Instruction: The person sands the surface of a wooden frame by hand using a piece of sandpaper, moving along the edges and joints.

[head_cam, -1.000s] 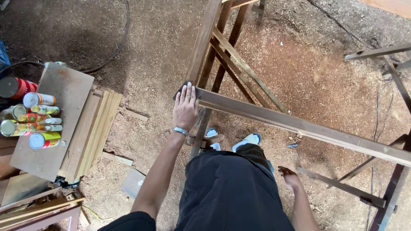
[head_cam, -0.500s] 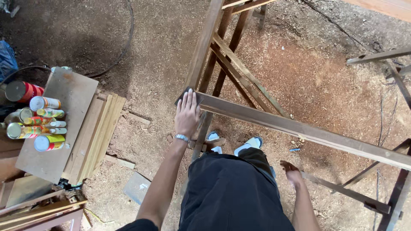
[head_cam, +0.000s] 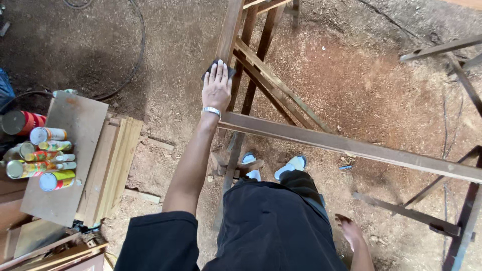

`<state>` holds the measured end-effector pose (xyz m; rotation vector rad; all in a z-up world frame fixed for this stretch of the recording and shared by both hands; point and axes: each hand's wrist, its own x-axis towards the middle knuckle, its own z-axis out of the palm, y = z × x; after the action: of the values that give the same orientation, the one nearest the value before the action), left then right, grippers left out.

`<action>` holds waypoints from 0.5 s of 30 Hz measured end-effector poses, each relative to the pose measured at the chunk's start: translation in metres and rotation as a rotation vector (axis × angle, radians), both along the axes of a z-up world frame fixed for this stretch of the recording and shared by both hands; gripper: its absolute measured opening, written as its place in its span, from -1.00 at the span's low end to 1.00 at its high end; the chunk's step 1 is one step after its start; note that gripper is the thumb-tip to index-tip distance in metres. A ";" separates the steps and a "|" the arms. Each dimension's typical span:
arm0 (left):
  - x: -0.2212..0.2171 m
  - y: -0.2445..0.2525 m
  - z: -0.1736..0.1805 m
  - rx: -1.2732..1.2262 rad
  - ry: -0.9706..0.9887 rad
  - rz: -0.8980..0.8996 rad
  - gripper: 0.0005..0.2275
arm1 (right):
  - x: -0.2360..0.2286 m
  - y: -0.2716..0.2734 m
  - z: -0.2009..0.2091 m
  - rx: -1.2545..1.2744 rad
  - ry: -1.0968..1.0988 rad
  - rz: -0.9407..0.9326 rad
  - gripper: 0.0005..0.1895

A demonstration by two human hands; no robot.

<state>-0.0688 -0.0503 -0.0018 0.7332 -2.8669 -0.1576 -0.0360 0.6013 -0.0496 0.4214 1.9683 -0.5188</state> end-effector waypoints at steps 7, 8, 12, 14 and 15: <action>0.102 0.041 0.025 0.033 -0.136 -0.178 -0.53 | 0.023 -0.016 -0.008 0.008 0.005 -0.045 -0.52; 0.101 0.038 0.028 0.007 -0.192 -0.205 -0.53 | 0.022 -0.024 -0.004 0.052 -0.021 -0.021 -0.52; 0.068 0.017 0.031 -0.060 -0.219 -0.281 -0.51 | 0.013 -0.046 0.004 -0.058 -0.026 -0.130 -0.54; 0.035 0.003 0.027 -0.225 -0.339 -0.345 -0.52 | 0.010 -0.044 0.005 -0.042 0.080 -0.026 -0.55; 0.016 -0.002 0.024 -0.236 -0.333 -0.342 -0.52 | 0.011 -0.040 0.006 -0.036 0.078 -0.032 -0.55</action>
<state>-0.0529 -0.0527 0.0220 0.2383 -3.2262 0.2818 -0.0253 0.5616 -0.0435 0.4158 2.0261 -0.5980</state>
